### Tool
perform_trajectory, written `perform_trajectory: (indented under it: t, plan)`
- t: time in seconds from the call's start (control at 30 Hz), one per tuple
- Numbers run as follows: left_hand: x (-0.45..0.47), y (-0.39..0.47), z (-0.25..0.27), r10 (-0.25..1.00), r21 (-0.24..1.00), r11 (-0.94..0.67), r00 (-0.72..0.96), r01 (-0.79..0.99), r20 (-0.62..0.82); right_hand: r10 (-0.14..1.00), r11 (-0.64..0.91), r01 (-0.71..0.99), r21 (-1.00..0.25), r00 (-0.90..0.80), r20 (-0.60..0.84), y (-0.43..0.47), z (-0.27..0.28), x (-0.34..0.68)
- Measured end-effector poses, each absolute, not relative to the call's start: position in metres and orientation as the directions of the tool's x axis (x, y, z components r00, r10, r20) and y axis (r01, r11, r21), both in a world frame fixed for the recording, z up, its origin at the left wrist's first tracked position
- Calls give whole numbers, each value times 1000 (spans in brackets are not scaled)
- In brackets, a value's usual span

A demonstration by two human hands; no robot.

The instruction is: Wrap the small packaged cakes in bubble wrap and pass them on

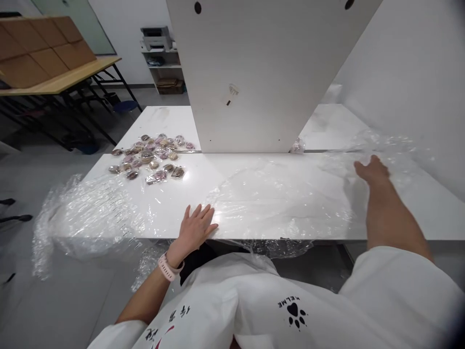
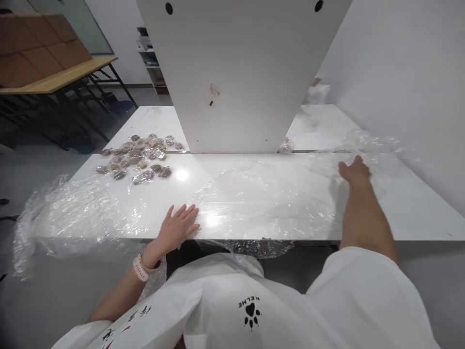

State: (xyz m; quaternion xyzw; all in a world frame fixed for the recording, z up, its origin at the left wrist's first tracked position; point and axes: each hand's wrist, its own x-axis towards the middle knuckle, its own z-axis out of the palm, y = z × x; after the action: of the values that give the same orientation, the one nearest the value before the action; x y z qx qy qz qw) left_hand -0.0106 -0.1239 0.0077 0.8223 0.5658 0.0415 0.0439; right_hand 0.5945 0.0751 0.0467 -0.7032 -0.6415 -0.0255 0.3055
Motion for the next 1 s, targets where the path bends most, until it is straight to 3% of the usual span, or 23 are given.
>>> perform_trajectory:
  t: [0.1, 0.2, 0.33, 0.47, 0.6, 0.87, 1.0]
  plan:
    - [-37, -127, 23, 984, 136, -172, 162, 976, 77, 865, 19, 889, -457, 214, 453, 67, 55, 574]
    - [-53, -101, 35, 981, 210, -59, 17, 976, 194, 857, 25, 856, -516, 248, 451, 27, 32, 482]
    - [-74, -29, 40, 949, 219, 169, -218, 961, 227, 926, 358, 832, -423, -259, 274, -44, -21, 332]
    - [-100, 33, 27, 929, 201, 351, -367, 914, 45, 861, 508, 822, -257, -476, 181, -64, -55, 286]
    - [-114, 56, 8, 938, 203, 345, -330, 916, -105, 808, 589, 780, -212, -563, 177, -30, -60, 320]
    - [-104, 47, -12, 996, 138, 40, -50, 990, 73, 815, 531, 733, -425, -579, 22, 25, -44, 345]
    - [-95, 46, 1, 994, 165, 4, -23, 986, 111, 879, 461, 767, -446, -463, 111, 25, -46, 331]
